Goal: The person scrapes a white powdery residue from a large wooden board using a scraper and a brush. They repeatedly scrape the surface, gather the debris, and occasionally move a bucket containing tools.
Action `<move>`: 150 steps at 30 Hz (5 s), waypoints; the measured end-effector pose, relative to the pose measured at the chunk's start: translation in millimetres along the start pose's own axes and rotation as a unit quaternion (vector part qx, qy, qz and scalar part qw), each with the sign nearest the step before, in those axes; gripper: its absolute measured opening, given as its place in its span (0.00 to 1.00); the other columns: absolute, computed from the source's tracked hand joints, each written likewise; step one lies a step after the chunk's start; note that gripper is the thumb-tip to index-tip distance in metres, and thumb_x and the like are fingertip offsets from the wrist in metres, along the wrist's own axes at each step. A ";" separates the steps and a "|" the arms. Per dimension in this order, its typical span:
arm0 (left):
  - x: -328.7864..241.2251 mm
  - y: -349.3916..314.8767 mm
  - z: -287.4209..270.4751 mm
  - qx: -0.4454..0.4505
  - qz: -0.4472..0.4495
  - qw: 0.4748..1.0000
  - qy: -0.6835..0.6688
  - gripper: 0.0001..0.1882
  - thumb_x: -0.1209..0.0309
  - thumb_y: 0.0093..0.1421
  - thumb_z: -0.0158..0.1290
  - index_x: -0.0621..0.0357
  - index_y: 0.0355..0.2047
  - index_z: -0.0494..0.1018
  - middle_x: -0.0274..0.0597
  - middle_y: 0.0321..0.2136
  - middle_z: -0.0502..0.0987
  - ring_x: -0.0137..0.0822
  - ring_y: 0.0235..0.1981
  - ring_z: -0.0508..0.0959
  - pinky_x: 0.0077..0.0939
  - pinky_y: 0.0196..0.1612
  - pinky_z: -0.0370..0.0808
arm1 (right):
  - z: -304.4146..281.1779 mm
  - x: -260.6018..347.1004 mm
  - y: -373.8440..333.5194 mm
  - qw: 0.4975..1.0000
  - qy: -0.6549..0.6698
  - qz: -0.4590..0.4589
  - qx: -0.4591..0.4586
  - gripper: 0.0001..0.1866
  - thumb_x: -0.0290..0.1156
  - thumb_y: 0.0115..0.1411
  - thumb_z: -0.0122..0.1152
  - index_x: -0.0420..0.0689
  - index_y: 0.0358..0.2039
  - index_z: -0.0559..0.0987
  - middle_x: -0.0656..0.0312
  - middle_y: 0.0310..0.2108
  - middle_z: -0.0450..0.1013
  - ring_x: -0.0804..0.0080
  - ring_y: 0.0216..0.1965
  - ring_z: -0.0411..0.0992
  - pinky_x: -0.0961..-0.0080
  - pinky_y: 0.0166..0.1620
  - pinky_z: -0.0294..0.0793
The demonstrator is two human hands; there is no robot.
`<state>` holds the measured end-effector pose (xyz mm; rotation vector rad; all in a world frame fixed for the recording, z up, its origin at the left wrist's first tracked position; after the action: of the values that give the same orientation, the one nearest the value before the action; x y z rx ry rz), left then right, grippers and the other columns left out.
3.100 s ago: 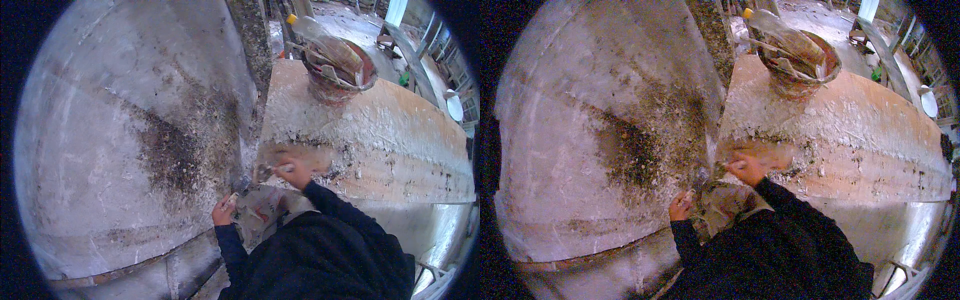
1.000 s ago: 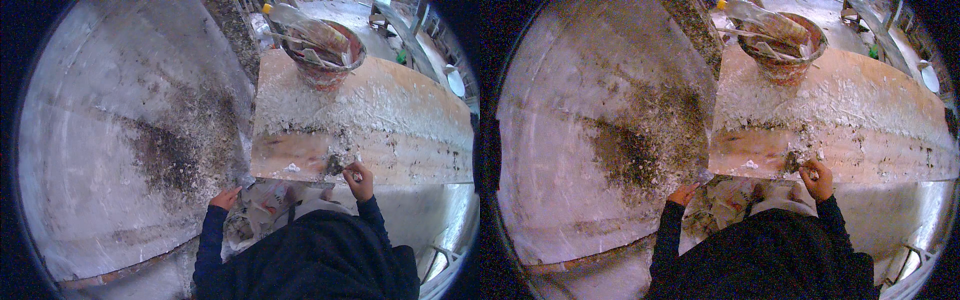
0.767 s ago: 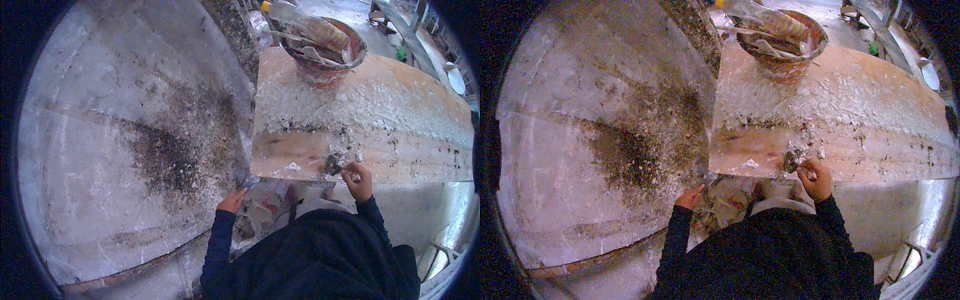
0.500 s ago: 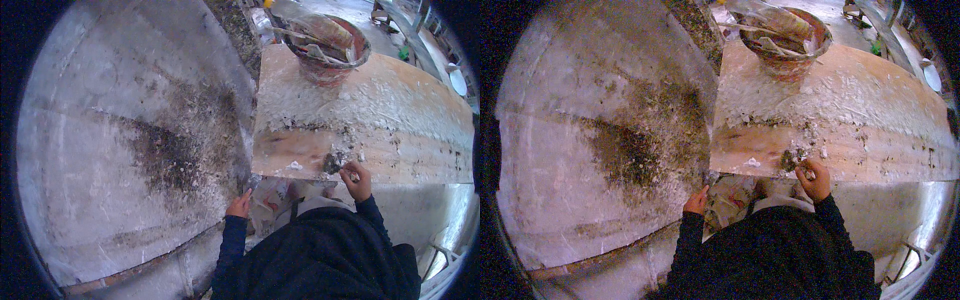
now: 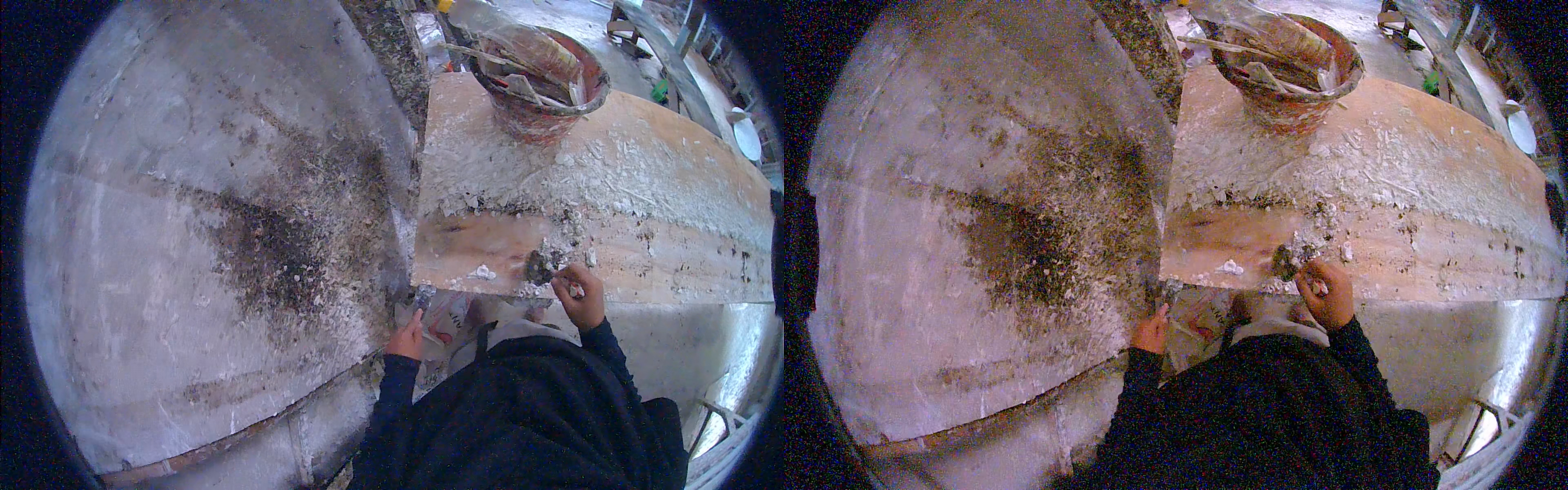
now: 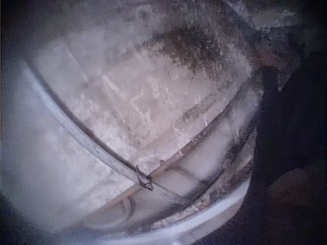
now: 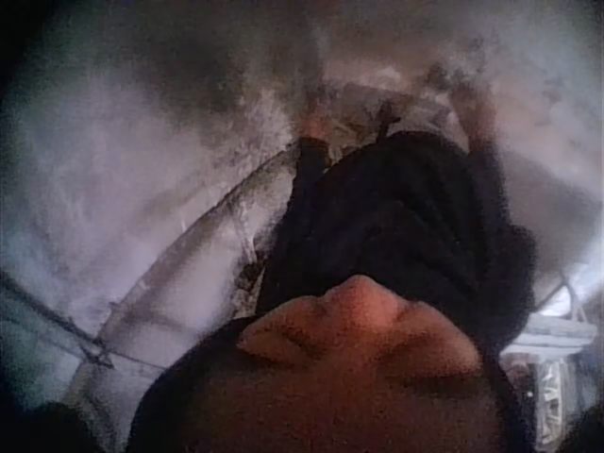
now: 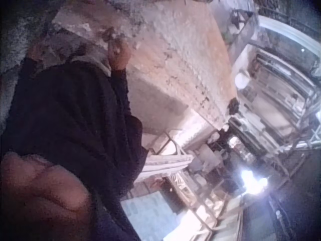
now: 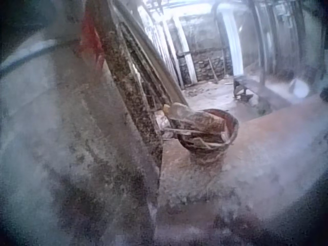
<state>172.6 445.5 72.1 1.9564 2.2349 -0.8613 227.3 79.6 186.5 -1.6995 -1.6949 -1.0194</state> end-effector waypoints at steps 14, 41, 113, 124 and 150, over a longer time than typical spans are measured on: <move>-19.8 -15.4 18.8 -0.017 -0.063 0.997 -0.040 0.22 0.61 0.60 0.39 0.35 0.56 0.59 0.56 0.31 0.73 0.56 0.31 0.73 0.47 0.34 0.70 | 6.6 5.9 -0.1 1.000 -0.012 -0.013 0.010 0.06 0.30 0.47 0.60 0.42 0.24 0.74 0.57 0.21 0.71 0.62 0.22 0.69 0.72 0.27 0.67; -47.9 -3.5 61.8 -0.038 -0.138 0.987 -0.075 0.30 0.67 0.58 0.41 0.50 0.61 0.45 0.57 0.32 0.71 0.56 0.37 0.71 0.46 0.38 0.69 | 13.6 24.0 1.4 0.996 -0.023 -0.030 0.080 0.06 0.28 0.47 0.60 0.42 0.26 0.73 0.57 0.22 0.70 0.63 0.22 0.69 0.73 0.28 0.68; -63.1 100.5 -4.9 0.139 0.430 0.891 0.034 0.23 0.51 0.58 0.43 0.33 0.54 0.61 0.45 0.36 0.74 0.43 0.38 0.74 0.32 0.40 0.71 | -15.0 -1.0 -23.6 0.999 -0.010 0.024 0.022 0.06 0.30 0.49 0.58 0.43 0.27 0.73 0.56 0.23 0.70 0.58 0.25 0.70 0.70 0.28 0.69; -31.8 90.3 -18.9 0.214 0.299 0.900 0.234 0.24 0.50 0.58 0.42 0.27 0.55 0.58 0.42 0.32 0.72 0.44 0.33 0.74 0.36 0.32 0.72 | -18.3 -0.3 -24.2 1.000 -0.013 0.003 0.011 0.06 0.30 0.49 0.59 0.43 0.27 0.73 0.55 0.23 0.70 0.58 0.26 0.70 0.70 0.29 0.69; -32.0 84.5 -20.3 0.112 0.369 0.883 0.268 0.22 0.50 0.57 0.43 0.19 0.54 0.57 0.40 0.24 0.70 0.44 0.22 0.74 0.35 0.23 0.73 | -36.7 -13.0 -43.0 0.999 0.001 0.030 -0.034 0.06 0.29 0.49 0.59 0.43 0.28 0.74 0.56 0.23 0.71 0.59 0.25 0.70 0.72 0.28 0.69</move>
<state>263.7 429.3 70.3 3.1200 1.3124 -0.5110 180.6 45.6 191.1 -1.7805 -1.6139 -1.0607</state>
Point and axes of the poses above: each hand's wrist, its own y-axis towards the middle knuckle, its own z-axis out of the palm, x = y × z, the point moved 9 cm from there along y, towards the middle knuckle
